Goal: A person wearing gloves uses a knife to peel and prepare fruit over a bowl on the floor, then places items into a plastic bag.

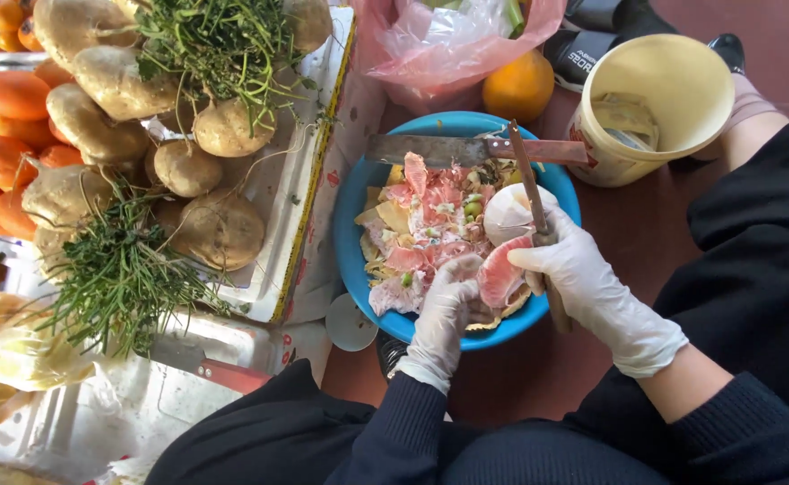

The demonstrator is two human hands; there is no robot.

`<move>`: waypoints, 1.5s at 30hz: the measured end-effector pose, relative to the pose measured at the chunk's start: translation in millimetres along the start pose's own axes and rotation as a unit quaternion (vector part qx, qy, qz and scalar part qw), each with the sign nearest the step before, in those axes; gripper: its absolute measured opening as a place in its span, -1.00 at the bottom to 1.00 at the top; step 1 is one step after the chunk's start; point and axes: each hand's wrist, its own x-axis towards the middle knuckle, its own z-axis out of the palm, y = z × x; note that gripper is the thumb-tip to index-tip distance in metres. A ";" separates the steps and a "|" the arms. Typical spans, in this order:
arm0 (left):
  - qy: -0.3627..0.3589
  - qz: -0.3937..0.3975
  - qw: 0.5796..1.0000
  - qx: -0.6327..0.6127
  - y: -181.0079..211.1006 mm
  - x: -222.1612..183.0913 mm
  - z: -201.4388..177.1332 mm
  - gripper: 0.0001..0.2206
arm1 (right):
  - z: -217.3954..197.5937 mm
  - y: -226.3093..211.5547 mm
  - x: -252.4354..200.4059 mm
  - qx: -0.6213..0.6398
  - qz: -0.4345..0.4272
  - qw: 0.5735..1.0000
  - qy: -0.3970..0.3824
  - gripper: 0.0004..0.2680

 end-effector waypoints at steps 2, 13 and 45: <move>0.107 0.102 0.973 0.176 -0.9 8.3 -22.2 -0.35 | -1.4 0.2 3.8 -0.021 -0.002 1.000 0.001 -0.43; 0.083 0.038 0.987 -0.136 18.9 18.8 25.5 -0.66 | 17.0 -9.4 -14.3 -0.108 -0.057 0.993 -0.006 -0.45; 0.055 0.212 0.915 -0.338 36.1 12.4 20.9 -0.65 | 22.3 -3.6 -73.5 -0.535 -0.052 0.838 -0.093 -0.33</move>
